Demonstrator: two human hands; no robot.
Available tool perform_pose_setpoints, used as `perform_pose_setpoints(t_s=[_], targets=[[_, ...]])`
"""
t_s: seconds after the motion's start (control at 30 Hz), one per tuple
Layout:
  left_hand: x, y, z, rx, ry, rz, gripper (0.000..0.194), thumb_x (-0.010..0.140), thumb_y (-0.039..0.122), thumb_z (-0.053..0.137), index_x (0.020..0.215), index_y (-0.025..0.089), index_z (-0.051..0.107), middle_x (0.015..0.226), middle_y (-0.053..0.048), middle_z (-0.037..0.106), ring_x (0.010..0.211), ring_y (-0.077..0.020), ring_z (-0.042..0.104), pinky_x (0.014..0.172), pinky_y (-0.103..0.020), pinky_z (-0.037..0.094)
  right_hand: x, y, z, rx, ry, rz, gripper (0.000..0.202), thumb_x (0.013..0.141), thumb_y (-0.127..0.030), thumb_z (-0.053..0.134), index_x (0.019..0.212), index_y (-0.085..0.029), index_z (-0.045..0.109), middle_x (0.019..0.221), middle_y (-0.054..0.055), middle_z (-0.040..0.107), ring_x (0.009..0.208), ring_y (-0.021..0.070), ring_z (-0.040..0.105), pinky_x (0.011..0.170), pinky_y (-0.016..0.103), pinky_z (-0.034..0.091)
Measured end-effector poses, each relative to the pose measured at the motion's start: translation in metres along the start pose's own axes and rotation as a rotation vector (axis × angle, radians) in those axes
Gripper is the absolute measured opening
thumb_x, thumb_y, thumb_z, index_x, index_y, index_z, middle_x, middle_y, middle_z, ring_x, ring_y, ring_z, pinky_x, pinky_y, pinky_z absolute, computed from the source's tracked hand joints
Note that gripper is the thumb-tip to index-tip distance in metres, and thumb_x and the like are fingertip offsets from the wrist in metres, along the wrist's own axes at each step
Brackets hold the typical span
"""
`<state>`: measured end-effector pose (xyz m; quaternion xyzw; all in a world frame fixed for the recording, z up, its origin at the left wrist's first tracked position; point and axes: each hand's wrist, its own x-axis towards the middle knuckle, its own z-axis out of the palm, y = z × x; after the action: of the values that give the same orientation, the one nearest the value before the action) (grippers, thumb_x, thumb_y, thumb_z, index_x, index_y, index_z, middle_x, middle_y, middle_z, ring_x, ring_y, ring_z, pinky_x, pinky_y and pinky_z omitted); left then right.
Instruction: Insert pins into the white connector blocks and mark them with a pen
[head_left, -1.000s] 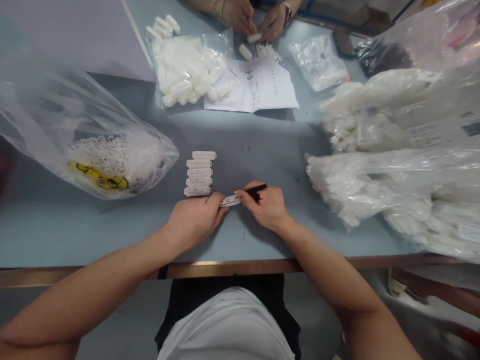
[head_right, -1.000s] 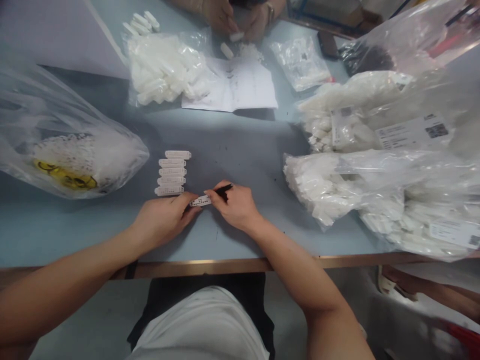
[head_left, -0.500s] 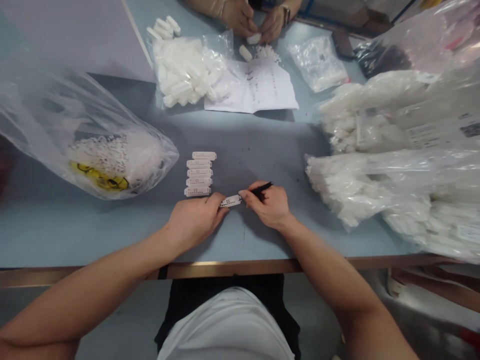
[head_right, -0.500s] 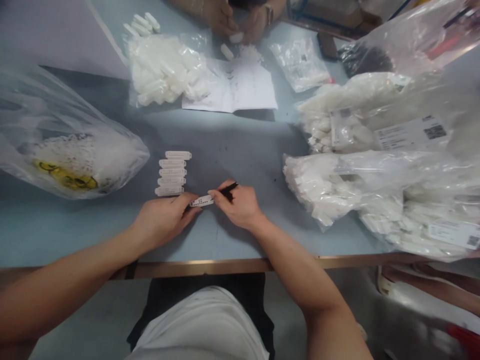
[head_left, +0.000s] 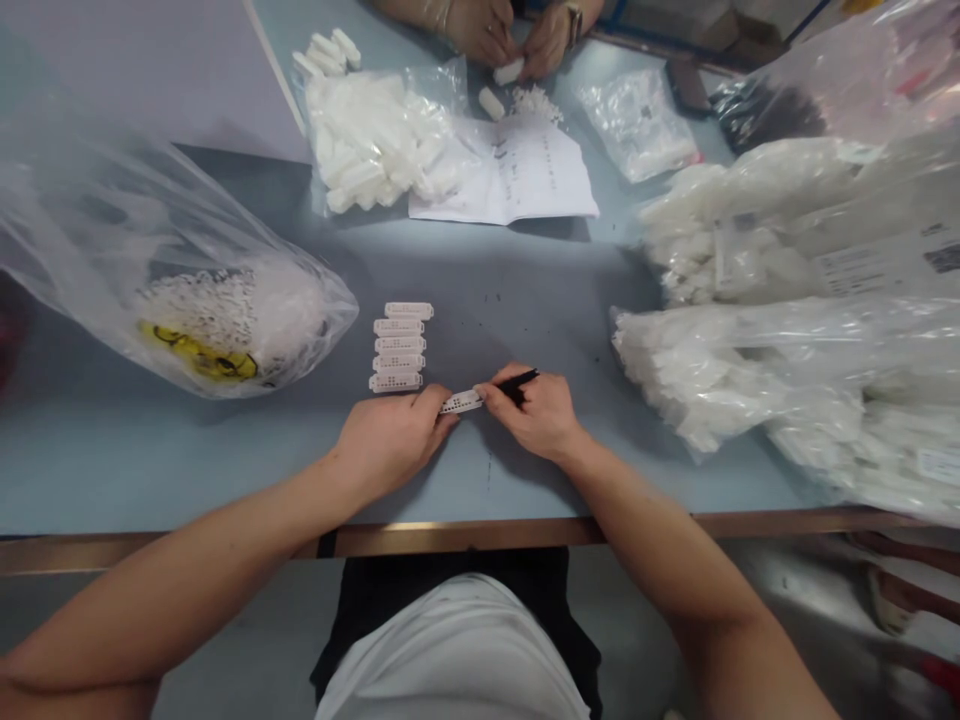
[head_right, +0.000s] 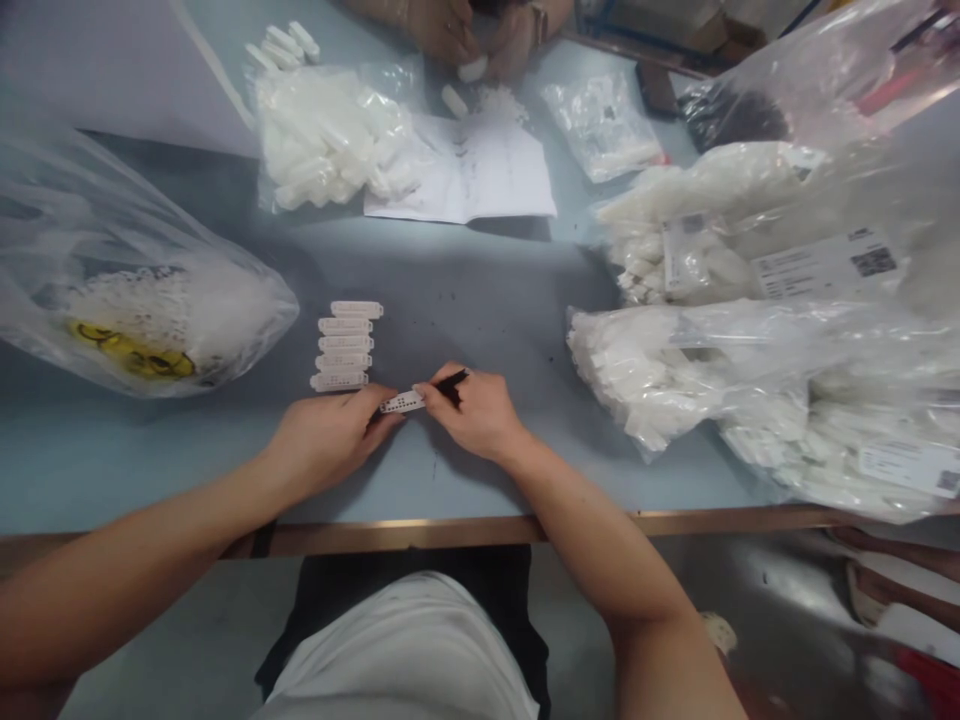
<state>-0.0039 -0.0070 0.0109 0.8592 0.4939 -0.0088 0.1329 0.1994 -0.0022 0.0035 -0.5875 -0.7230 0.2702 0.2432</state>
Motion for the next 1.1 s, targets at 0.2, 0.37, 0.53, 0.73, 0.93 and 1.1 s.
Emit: perform_pose_setpoints(t_s=[0.2, 0.37, 0.53, 0.73, 0.93, 1.1], targets=[[-0.0006, 0.0003, 0.0002, -0.004, 0.014, 0.007, 0.037, 0.094, 0.046, 0.034, 0.101, 0.020, 0.060, 0.073, -0.005, 0.068, 0.061, -0.0226, 0.064, 0.048, -0.028, 0.037, -0.0015, -0.0006, 0.0000, 0.118, 0.059, 0.075, 0.035, 0.086, -0.049, 0.055, 0.071, -0.019, 0.064, 0.054, -0.002, 0.061, 0.049, 0.0106, 0.057, 0.052, 0.022, 0.039], [-0.0007, 0.0006, -0.0001, 0.022, 0.016, 0.005, 0.037, 0.094, 0.047, 0.035, 0.098, 0.019, 0.059, 0.070, -0.004, 0.068, 0.060, -0.0228, 0.064, 0.046, -0.027, 0.034, -0.0002, -0.0008, -0.0004, 0.088, 0.036, 0.049, 0.034, 0.085, -0.047, 0.056, 0.070, -0.019, 0.064, 0.052, -0.002, 0.061, 0.048, 0.0101, 0.057, 0.051, 0.021, 0.038], [-0.0001, 0.0006, 0.0006, 0.033, 0.021, 0.005, 0.035, 0.094, 0.046, 0.036, 0.094, 0.019, 0.059, 0.068, -0.005, 0.067, 0.060, -0.0225, 0.064, 0.046, -0.027, 0.033, 0.0007, -0.0027, 0.0004, 0.095, 0.060, 0.043, 0.033, 0.084, -0.047, 0.057, 0.069, -0.019, 0.064, 0.054, -0.001, 0.063, 0.050, 0.0107, 0.058, 0.053, 0.022, 0.040], [0.0006, 0.0004, 0.0019, 0.013, 0.014, 0.005, 0.035, 0.094, 0.046, 0.036, 0.099, 0.020, 0.059, 0.071, -0.004, 0.068, 0.061, -0.0223, 0.065, 0.046, -0.027, 0.033, 0.0002, -0.0078, 0.0023, 0.163, 0.035, 0.030, 0.031, 0.085, -0.045, 0.057, 0.068, -0.020, 0.065, 0.059, -0.001, 0.065, 0.053, 0.0102, 0.059, 0.054, 0.020, 0.041], [0.0008, 0.0003, 0.0012, 0.025, 0.018, 0.002, 0.034, 0.093, 0.045, 0.038, 0.099, 0.020, 0.059, 0.070, -0.005, 0.068, 0.061, -0.0216, 0.065, 0.046, -0.026, 0.031, 0.0012, -0.0078, 0.0017, 0.146, 0.035, 0.025, 0.032, 0.085, -0.045, 0.056, 0.068, -0.020, 0.066, 0.062, -0.001, 0.066, 0.053, 0.0097, 0.059, 0.054, 0.020, 0.041], [0.0005, 0.0001, 0.0015, 0.014, 0.021, -0.002, 0.034, 0.093, 0.045, 0.038, 0.099, 0.020, 0.059, 0.070, -0.005, 0.068, 0.060, -0.0215, 0.064, 0.046, -0.026, 0.032, 0.0008, -0.0065, 0.0028, 0.159, 0.021, 0.031, 0.031, 0.086, -0.045, 0.056, 0.069, -0.020, 0.066, 0.062, -0.001, 0.066, 0.054, 0.0097, 0.059, 0.054, 0.020, 0.041]])
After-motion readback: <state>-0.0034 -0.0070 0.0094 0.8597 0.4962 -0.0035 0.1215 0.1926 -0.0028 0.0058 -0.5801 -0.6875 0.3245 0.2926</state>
